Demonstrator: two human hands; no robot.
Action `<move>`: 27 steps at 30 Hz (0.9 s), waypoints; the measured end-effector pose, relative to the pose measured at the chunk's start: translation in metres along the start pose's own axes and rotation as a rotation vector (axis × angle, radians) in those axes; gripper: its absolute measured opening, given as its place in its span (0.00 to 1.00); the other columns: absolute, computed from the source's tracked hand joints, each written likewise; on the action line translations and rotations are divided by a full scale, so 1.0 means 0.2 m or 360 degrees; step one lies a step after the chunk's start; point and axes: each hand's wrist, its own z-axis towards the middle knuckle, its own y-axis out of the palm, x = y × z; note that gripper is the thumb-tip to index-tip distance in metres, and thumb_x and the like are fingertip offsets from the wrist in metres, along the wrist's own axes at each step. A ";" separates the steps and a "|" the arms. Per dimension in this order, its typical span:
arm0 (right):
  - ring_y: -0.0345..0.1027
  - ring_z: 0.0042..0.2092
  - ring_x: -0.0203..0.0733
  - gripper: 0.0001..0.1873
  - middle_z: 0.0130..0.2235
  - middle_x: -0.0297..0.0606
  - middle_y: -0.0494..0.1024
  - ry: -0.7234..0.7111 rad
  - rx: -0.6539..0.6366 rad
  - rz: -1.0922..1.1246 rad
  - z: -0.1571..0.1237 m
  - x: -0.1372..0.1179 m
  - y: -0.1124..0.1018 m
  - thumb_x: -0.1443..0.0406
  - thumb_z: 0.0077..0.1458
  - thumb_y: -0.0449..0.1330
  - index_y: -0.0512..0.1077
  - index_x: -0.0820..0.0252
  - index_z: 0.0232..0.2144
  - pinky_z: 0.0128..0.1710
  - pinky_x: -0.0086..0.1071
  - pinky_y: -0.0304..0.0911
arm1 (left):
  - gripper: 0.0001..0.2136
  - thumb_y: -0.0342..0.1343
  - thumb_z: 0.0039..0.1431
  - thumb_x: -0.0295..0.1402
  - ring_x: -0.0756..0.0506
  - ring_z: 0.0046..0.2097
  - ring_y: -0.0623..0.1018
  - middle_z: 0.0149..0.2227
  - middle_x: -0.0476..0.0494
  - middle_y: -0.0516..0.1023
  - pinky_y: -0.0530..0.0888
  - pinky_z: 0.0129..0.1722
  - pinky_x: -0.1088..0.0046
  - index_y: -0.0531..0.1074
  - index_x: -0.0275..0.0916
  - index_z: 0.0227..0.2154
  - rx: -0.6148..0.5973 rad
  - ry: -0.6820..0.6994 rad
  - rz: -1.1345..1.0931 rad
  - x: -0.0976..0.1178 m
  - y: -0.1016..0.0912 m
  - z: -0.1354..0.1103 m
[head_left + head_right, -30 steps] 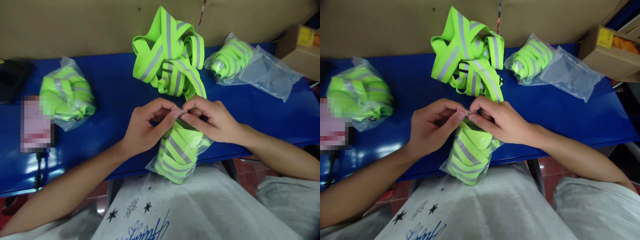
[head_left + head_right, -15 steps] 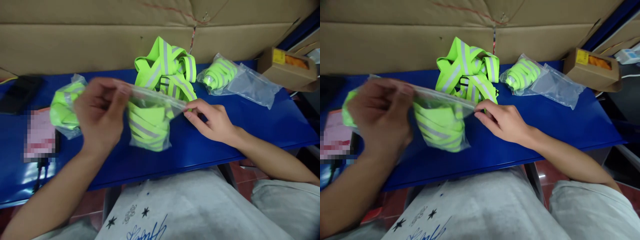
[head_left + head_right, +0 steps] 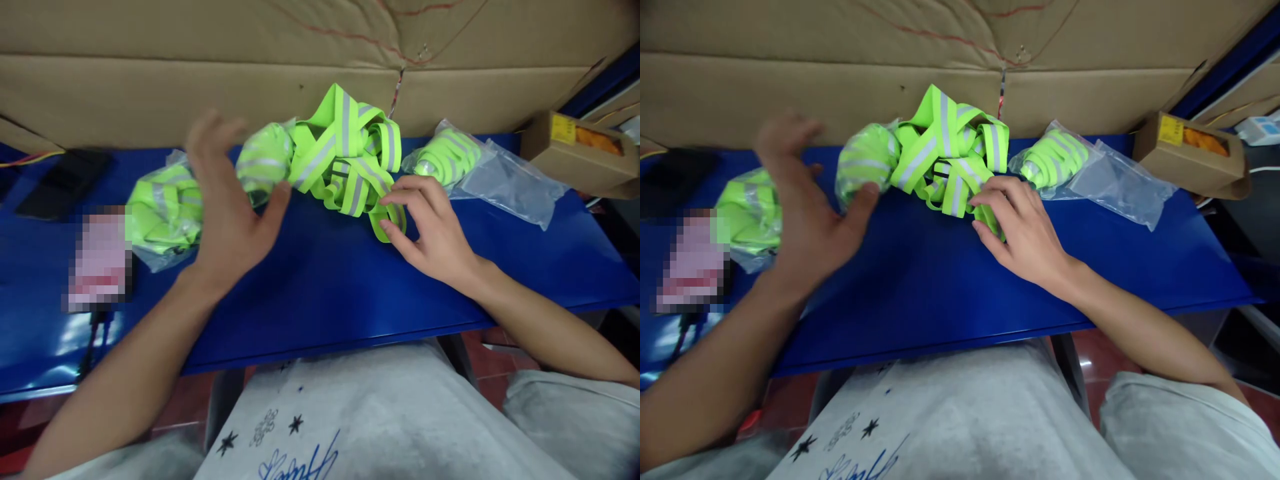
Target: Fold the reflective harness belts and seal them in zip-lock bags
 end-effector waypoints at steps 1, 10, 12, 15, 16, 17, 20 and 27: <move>0.71 0.61 0.57 0.13 0.55 0.49 0.75 0.0023 0.0009 0.0009 0.01 0.00 0.00 0.59 0.70 0.58 0.72 0.53 0.54 0.60 0.56 0.70 | 0.30 0.55 0.72 0.44 0.35 0.72 0.61 0.70 0.36 0.58 0.68 0.71 0.44 0.51 0.50 0.70 -0.0040 0.0004 -0.0024 0.06 0.02 -0.01; 0.72 0.61 0.64 0.35 0.60 0.53 0.77 0.0374 -0.0498 0.0049 0.43 0.26 0.07 0.44 0.60 0.65 0.73 0.60 0.60 0.62 0.58 0.68 | 0.14 0.50 0.73 0.32 0.39 0.59 0.79 0.56 0.35 0.78 0.78 0.59 0.58 0.72 0.38 0.56 -0.0380 0.0139 -0.0204 0.21 0.13 -0.07; 0.75 0.58 0.66 0.39 0.59 0.53 0.79 0.0493 -0.0686 0.0020 0.50 0.30 0.11 0.44 0.54 0.70 0.75 0.62 0.59 0.58 0.57 0.71 | 0.12 0.49 0.74 0.31 0.40 0.57 0.80 0.55 0.36 0.79 0.78 0.57 0.60 0.72 0.38 0.55 -0.0318 0.0112 -0.0254 0.20 0.13 -0.07; 0.77 0.55 0.66 0.33 0.54 0.50 0.82 0.0444 -0.0638 -0.0044 0.48 0.30 0.12 0.48 0.53 0.72 0.78 0.59 0.56 0.55 0.56 0.72 | 0.12 0.47 0.74 0.30 0.42 0.54 0.81 0.53 0.37 0.80 0.78 0.54 0.63 0.73 0.38 0.53 -0.0231 0.0059 -0.0335 0.20 0.12 -0.06; 0.77 0.54 0.65 0.30 0.54 0.49 0.83 0.0354 -0.0557 -0.0061 0.45 0.27 0.10 0.50 0.55 0.72 0.78 0.58 0.56 0.54 0.55 0.72 | 0.12 0.46 0.74 0.30 0.42 0.53 0.81 0.52 0.37 0.80 0.78 0.53 0.64 0.73 0.38 0.52 -0.0207 0.0039 -0.0353 0.20 0.11 -0.06; 0.77 0.54 0.63 0.27 0.53 0.48 0.83 0.0238 -0.0465 -0.0086 0.41 0.24 0.07 0.52 0.58 0.71 0.77 0.57 0.56 0.53 0.54 0.72 | 0.12 0.46 0.74 0.30 0.42 0.52 0.81 0.52 0.37 0.80 0.78 0.53 0.64 0.73 0.38 0.53 -0.0182 0.0021 -0.0370 0.21 0.11 -0.06; 0.77 0.50 0.57 0.19 0.50 0.46 0.83 -0.0253 -0.0200 -0.0267 0.24 0.12 -0.03 0.57 0.68 0.63 0.75 0.54 0.57 0.48 0.49 0.70 | 0.14 0.47 0.74 0.30 0.42 0.54 0.81 0.54 0.35 0.79 0.78 0.54 0.64 0.71 0.37 0.56 -0.0116 0.0018 -0.0393 0.21 0.10 -0.06; 0.73 0.38 0.40 0.10 0.40 0.35 0.85 -0.1110 -0.0513 -0.0368 -0.10 -0.16 -0.14 0.68 0.72 0.57 0.78 0.58 0.50 0.40 0.39 0.68 | 0.24 0.53 0.69 0.29 0.28 0.69 0.68 0.71 0.28 0.65 0.69 0.64 0.44 0.66 0.43 0.67 -0.0366 0.0402 0.0046 0.20 0.12 -0.08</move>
